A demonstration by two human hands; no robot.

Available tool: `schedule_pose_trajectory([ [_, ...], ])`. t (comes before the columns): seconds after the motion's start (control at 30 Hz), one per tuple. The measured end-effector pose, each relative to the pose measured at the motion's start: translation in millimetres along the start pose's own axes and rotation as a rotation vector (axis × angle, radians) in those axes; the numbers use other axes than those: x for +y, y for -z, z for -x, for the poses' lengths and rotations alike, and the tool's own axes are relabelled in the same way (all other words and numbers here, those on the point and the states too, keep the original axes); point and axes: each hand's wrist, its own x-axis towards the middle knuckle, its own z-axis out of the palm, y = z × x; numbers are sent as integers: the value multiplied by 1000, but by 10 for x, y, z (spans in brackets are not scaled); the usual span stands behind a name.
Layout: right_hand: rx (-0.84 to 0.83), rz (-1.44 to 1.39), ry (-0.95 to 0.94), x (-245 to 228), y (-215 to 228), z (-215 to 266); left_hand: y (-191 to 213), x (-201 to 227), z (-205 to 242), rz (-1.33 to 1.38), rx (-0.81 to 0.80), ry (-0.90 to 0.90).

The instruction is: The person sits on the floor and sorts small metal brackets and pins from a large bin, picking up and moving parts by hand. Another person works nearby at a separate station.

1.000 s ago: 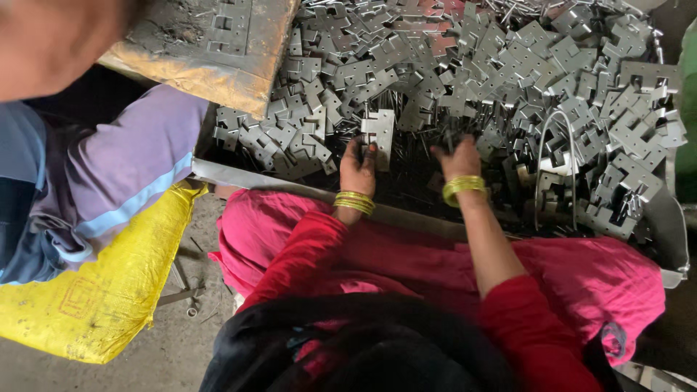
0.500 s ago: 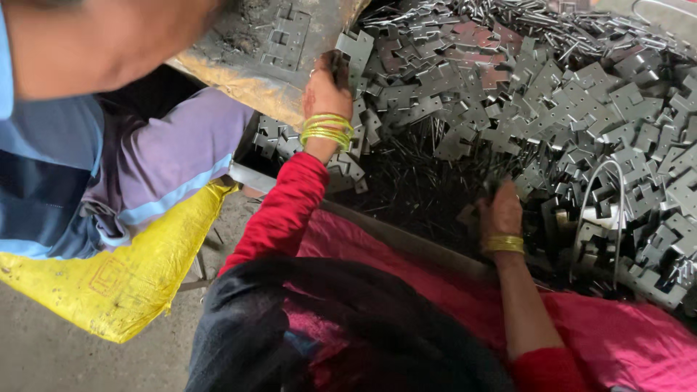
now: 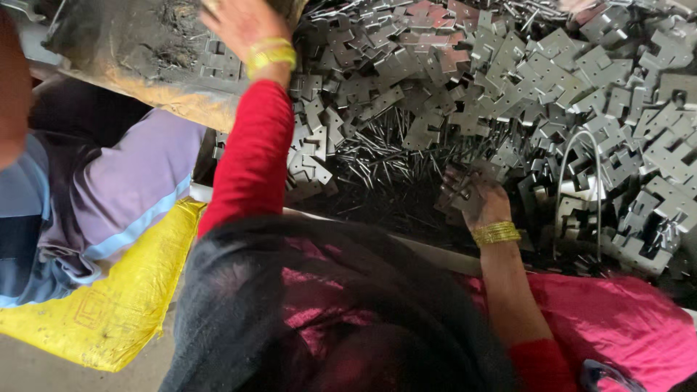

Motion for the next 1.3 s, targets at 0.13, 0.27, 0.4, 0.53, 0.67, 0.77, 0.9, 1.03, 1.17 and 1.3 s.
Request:
schedule_pose_trajectory([
  [0.13, 459, 466, -81, 130, 189, -159, 693, 1038, 1634, 343, -563, -431],
  [0.27, 149, 347, 52, 203, 291, -155, 862, 1562, 2874, 291, -209, -620],
  [0.4, 246, 336, -119, 207, 300, -148, 628, 1700, 2892, 400, -417, -526],
  [0.53, 389, 827, -136, 279, 318, -236, 716, 1550, 2538, 440, -572, -596],
  [0.67, 341, 1103, -56, 378, 470, -381, 1231, 1279, 2511, 784, -753, -49],
  [0.77, 403, 792, -165, 534, 627, -466, 1626, 1234, 2728, 1041, -897, 261],
  [0.9, 320, 750, -46, 713, 618, -491, 1789, 1282, 3133, 915, -800, 104],
  [1.03, 145, 884, 306, 922, 98, -348, 1367, 1122, 3374, 1091, -759, 232],
  [1.17, 71, 1335, 257, 634, -478, -100, 825, 639, 3430, 1441, -1055, 324],
  [1.3, 233, 2039, 214, -96, -311, 177, 656, 381, 3467, 1545, -876, 400],
])
